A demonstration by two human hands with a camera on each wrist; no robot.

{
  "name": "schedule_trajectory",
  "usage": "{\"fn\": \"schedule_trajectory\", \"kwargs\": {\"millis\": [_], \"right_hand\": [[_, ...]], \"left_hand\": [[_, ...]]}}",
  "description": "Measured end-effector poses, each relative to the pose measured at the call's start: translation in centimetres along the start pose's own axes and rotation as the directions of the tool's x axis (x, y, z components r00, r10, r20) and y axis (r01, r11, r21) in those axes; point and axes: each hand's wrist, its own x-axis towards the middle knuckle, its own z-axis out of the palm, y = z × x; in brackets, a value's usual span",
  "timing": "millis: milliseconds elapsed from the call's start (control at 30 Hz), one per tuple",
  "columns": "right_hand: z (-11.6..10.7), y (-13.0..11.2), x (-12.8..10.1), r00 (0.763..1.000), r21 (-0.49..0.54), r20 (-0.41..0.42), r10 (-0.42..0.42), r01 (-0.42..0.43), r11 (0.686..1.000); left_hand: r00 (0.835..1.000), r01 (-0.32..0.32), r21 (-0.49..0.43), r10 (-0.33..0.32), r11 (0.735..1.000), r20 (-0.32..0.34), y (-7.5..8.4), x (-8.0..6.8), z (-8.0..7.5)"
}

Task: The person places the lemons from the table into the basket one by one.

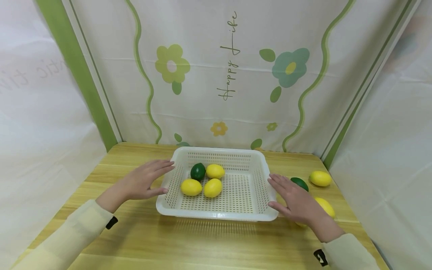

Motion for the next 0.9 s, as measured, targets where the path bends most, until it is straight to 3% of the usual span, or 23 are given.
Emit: {"fn": "schedule_trajectory", "kwargs": {"millis": [267, 433, 900], "right_hand": [[-0.5, 0.9, -0.3, 0.998, -0.007, 0.013, 0.058, -0.058, 0.998], [-0.9, 1.3, -0.6, 0.996, 0.007, -0.026, 0.088, -0.088, 0.996], [-2.0, 2.2, -2.1, 0.982, -0.022, -0.056, 0.183, -0.184, 0.983]], "left_hand": [[1.0, 0.009, 0.0, -0.009, 1.0, 0.011, 0.5, -1.4, 0.5], [1.0, -0.021, 0.006, 0.021, 1.0, -0.006, 0.8, -2.0, 0.8], [1.0, -0.013, 0.03, 0.013, 0.999, 0.0, 1.1, -3.4, 1.8]]}}
